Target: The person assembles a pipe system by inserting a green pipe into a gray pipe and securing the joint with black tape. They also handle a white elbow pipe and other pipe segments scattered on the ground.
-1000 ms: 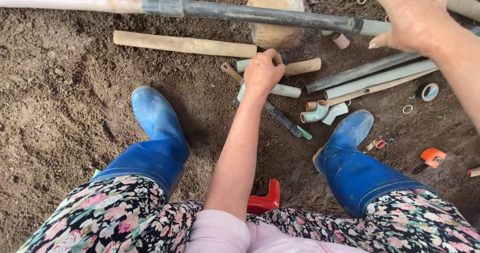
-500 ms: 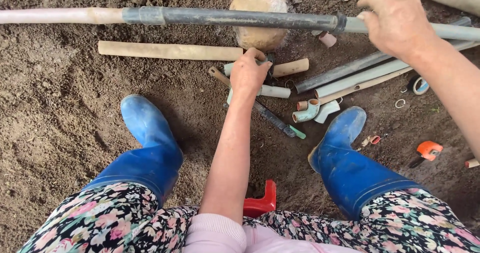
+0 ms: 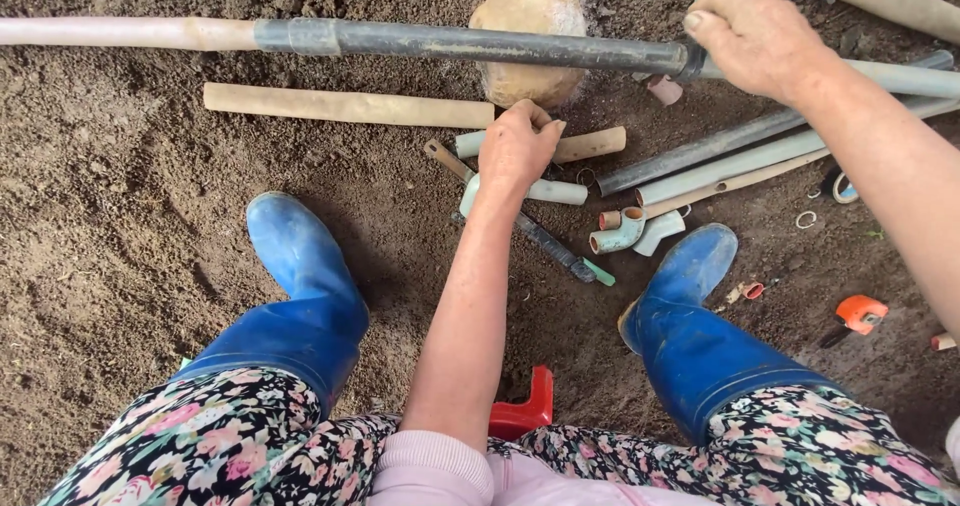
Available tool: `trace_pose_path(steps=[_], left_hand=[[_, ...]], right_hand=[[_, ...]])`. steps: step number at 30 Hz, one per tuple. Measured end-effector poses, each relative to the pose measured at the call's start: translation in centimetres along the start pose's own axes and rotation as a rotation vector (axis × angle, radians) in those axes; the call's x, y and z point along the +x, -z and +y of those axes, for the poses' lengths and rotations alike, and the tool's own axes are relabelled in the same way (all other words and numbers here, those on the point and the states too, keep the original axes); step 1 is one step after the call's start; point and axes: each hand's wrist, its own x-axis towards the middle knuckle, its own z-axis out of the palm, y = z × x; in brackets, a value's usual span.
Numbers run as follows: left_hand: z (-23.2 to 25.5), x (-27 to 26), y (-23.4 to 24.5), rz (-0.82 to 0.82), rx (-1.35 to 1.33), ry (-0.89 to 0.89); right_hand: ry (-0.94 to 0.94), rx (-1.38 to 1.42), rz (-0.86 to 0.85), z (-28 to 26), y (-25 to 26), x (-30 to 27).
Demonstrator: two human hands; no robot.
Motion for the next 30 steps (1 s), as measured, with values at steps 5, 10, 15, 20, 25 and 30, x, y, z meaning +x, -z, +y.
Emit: trace_pose_path(steps=[5,10,15,20,25,30], left_hand=[[0.7,-0.4,0.6,0.013,0.01,0.029],[-0.3,-0.2,0.5,0.021,0.002,0.0],[1.9,-1.6,0.9,-0.041,-0.062,-0.043],[2.3,-1.5,-0.4,-0.026,-0.102,-0.132],[3.9,-3.0,3.1,-0.155,-0.051,0.09],[2.9,-2.4,3.5,-0.126,0.083,0.133]], right_hand=[[-0.054,0.066,-0.212,-2.0,0.5,0.6],[-0.278,0.223,-0.187,-4.9,1.8,-0.3],[-0.315,0.321,-0.105,-4.4,1.8,-0.6],[-0.115,0.504,0.137,2.5,0.0,1.3],[0.049,0.618,0.012,-3.1,4.0,-3.9],[-0.281,0.169,-0.451,-8.5,4.6,-6.5]])
